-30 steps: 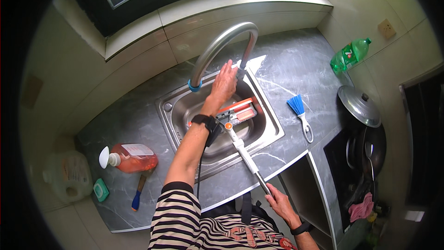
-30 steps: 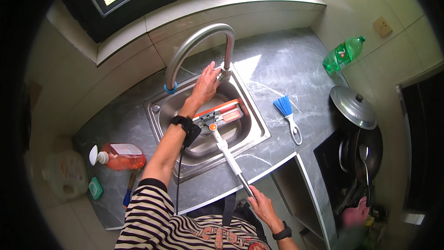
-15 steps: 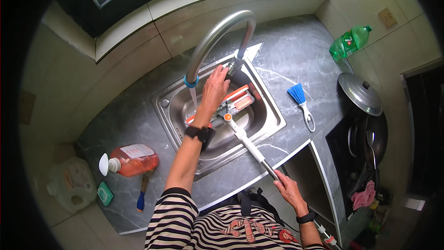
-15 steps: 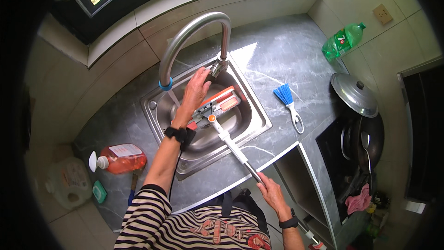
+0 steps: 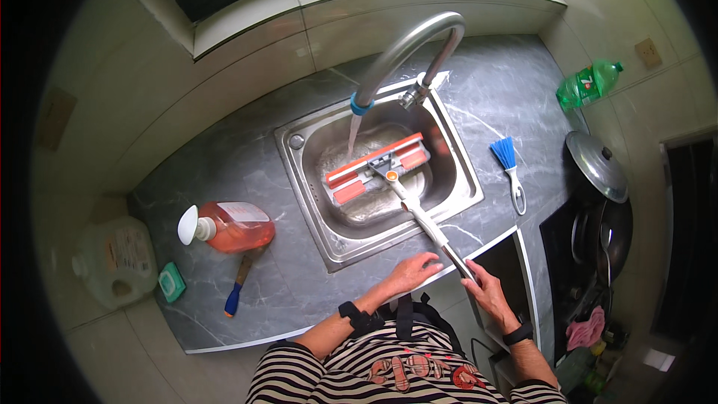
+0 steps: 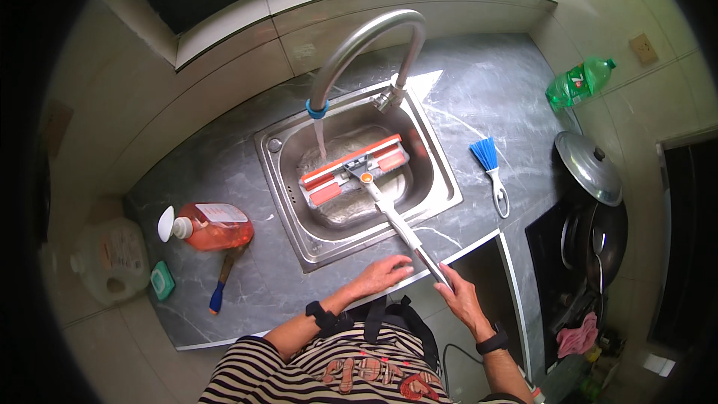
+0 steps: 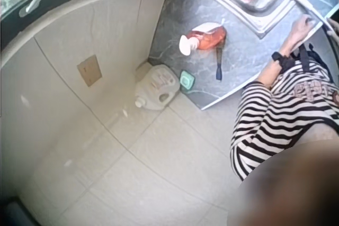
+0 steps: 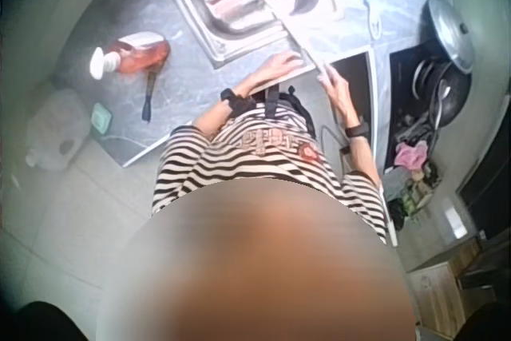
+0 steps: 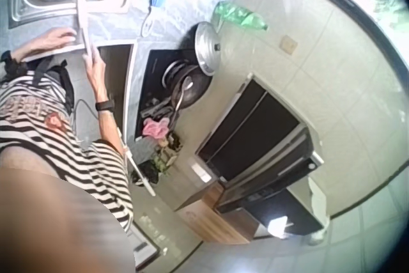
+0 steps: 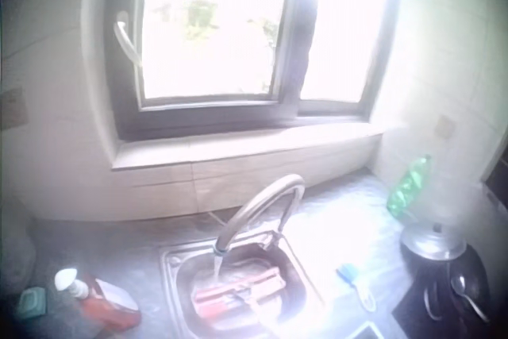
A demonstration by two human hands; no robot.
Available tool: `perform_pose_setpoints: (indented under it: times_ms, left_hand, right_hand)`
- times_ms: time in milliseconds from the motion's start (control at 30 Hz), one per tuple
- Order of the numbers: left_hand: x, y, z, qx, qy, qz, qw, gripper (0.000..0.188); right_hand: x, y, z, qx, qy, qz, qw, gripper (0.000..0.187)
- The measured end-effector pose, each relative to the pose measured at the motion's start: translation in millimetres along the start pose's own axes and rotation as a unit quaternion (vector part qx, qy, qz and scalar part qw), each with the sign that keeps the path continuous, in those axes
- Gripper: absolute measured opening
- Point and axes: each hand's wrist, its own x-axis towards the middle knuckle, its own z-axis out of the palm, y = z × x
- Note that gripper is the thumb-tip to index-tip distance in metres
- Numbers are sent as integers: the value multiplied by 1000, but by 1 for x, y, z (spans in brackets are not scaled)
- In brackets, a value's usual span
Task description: The person rinses a flat mop under a kitchen sink faucet, wrings it out, and then mops the tiled floor in the kitchen, hallway, and a bedroom. The person moves the mop back and forth across the floor surfaces.
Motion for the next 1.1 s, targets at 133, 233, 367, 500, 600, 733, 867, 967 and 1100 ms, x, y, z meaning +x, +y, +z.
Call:
perform_pose_setpoints:
  times_ms: [133, 233, 367, 500, 600, 733, 867, 967, 1100]
  left_hand:
    - [3, 6, -24, -227, -42, -149, 961, 50]
    - [3, 8, -30, -298, -37, -186, 936, 55]
    - [7, 4, -28, -366, -22, -124, 922, 52]
    - [14, 1, -29, -420, 2, -137, 897, 38]
    - [16, -3, -27, -488, 5, -111, 866, 35]
    - [23, -10, -29, -430, 70, -119, 892, 32]
    - [19, -21, -29, -419, 105, -134, 892, 27]
    - [16, -19, -30, -392, 85, -146, 904, 28]
    - [9, -14, -35, -379, 106, -145, 908, 29]
  right_hand:
    - [-14, -13, 2, 179, -75, 127, 973, 64]
    - [-21, -20, 14, 283, -93, 166, 940, 67]
    - [-30, -16, 30, 379, -119, 211, 893, 68]
    - [-37, -3, 33, 463, -176, 252, 832, 57]
    - [-37, 9, 34, 558, -233, 262, 752, 30]
    - [-26, 5, 38, 564, -256, 252, 744, 16]
    - [-26, -5, 50, 366, -173, 216, 889, 18]
    - [-29, 7, 65, 268, -105, 186, 940, 22]
    - [-21, 14, 72, 200, -70, 162, 964, 24]
